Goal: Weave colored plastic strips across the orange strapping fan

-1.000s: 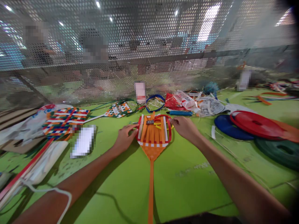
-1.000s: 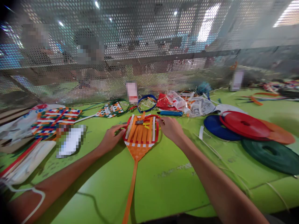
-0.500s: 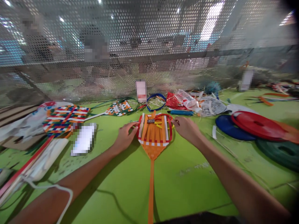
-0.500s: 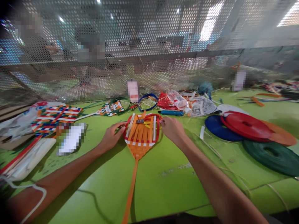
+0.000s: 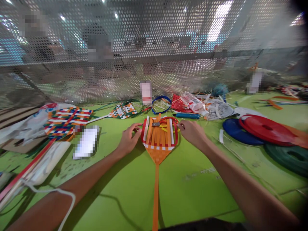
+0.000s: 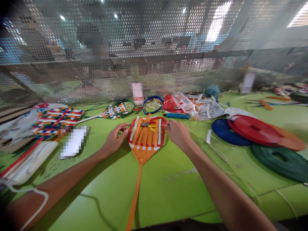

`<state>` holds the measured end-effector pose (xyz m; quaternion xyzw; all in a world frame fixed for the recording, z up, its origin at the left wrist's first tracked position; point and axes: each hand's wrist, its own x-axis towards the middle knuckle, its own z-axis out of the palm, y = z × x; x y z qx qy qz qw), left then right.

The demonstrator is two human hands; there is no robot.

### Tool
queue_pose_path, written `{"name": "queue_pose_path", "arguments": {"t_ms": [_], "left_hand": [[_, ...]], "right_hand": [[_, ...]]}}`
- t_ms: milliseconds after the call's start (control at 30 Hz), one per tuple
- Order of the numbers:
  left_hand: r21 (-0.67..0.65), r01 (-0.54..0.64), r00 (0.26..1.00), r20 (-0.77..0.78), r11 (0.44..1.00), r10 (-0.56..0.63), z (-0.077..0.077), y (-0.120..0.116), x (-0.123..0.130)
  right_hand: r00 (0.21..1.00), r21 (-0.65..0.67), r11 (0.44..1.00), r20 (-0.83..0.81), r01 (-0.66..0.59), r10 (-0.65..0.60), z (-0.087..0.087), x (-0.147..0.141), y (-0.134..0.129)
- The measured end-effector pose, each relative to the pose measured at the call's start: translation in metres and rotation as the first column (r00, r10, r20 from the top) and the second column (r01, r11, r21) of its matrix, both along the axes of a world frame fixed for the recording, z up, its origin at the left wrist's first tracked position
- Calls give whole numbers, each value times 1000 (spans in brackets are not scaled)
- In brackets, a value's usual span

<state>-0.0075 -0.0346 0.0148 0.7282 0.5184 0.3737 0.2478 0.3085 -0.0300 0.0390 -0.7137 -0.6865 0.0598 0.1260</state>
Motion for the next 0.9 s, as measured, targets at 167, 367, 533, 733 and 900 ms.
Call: {"name": "queue_pose_path", "arguments": {"t_ms": [167,367,533,733,900], "left_hand": [[47,13,999,-50,999,-10,-2,-1,-1],[156,23,990,-140,987,-1,-2,-5,2],[244,62,969,-245,968,0,0,-11,5],[294,108,948,-318,950,-9,-2,-13,5],[338,141,931,-365,931,-9,-4,-15,5]], "right_hand": [[1000,-17,1000,-20,-4,4,1,-1,0],[1000,0,1000,-14,-9,9,0,-1,0],[1000,-3,1000,-4,-10,10,0,-1,0],[1000,7,1000,6,-16,16,-1,-2,0],[1000,-2,1000,12,-12,12,-2,-2,0]]}}
